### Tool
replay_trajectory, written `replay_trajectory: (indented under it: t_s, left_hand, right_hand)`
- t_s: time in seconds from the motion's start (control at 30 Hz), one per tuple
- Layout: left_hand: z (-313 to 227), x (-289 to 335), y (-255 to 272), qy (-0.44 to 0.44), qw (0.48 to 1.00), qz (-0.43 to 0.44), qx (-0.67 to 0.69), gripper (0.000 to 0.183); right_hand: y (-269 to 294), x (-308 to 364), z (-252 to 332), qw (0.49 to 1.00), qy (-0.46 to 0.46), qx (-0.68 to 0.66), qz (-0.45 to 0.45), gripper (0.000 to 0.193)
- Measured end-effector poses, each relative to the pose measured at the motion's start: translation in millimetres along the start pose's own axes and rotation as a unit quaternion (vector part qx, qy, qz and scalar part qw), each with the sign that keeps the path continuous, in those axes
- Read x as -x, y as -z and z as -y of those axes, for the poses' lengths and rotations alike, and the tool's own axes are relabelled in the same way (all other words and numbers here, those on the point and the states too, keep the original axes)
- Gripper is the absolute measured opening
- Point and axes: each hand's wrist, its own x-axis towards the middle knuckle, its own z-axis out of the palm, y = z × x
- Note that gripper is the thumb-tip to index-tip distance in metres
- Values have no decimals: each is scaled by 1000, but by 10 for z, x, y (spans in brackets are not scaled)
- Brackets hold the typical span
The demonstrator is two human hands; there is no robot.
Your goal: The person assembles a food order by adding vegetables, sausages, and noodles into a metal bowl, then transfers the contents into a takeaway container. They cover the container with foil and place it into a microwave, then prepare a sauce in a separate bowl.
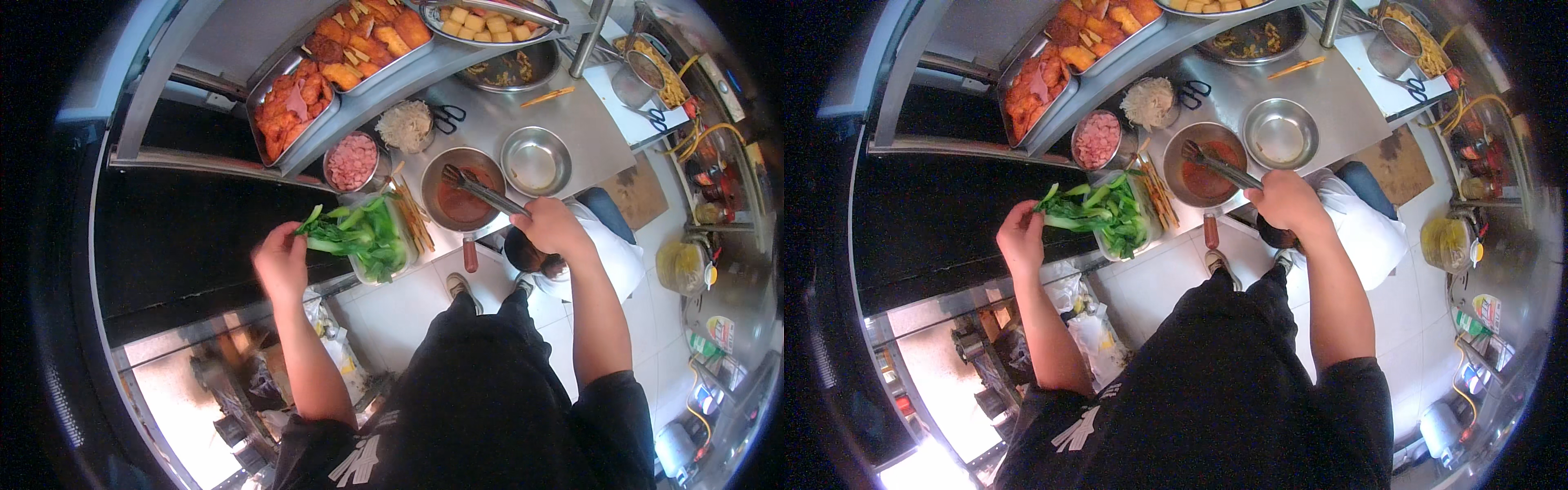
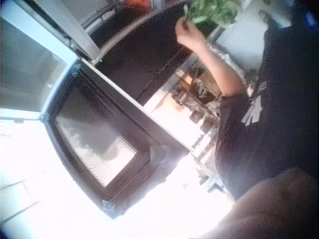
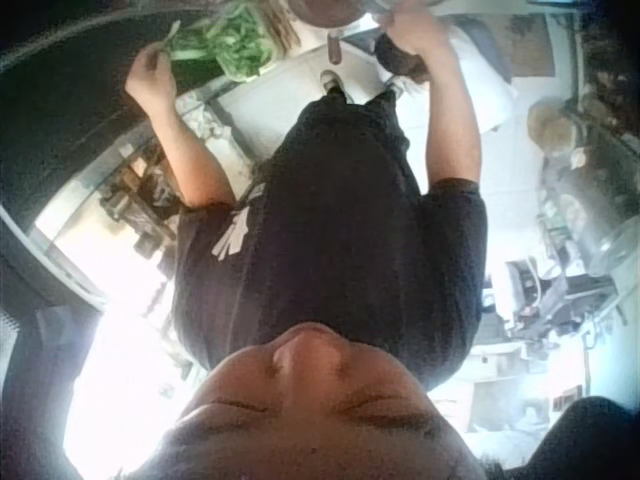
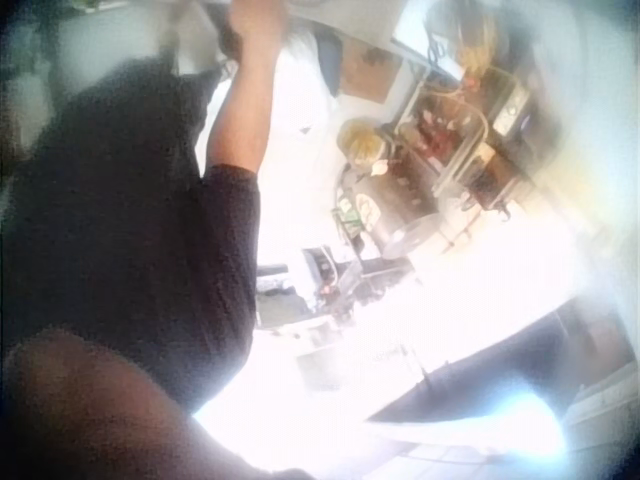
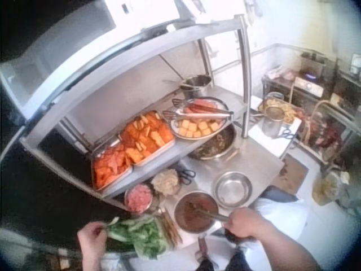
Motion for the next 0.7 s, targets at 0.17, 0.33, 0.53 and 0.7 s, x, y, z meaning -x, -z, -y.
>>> replay_trajectory:
  t_s: [0.17, 0.33, 0.53, 0.7]
  left_hand:
    - [-91, -67, 25, -24, 1000, -10, 9, 20]
    - [-41, -96, -153, 15, 999, 51, 9, 21]
    - [-50, -32, -161, 64, 997, 36, -5, 20]
    - [-278, -56, -153, 57, 980, 52, 185, 22]
  right_hand:
    - [-38, 17, -68, 1000, 13, -5, 5, 46]
    - [-77, 42, -84, 1000, 23, -8, 10, 45]
    - [-28, 128, -79, 999, 7, -31, 26, 43]
    - [95, 213, -46, 994, -35, -97, 23, 41]
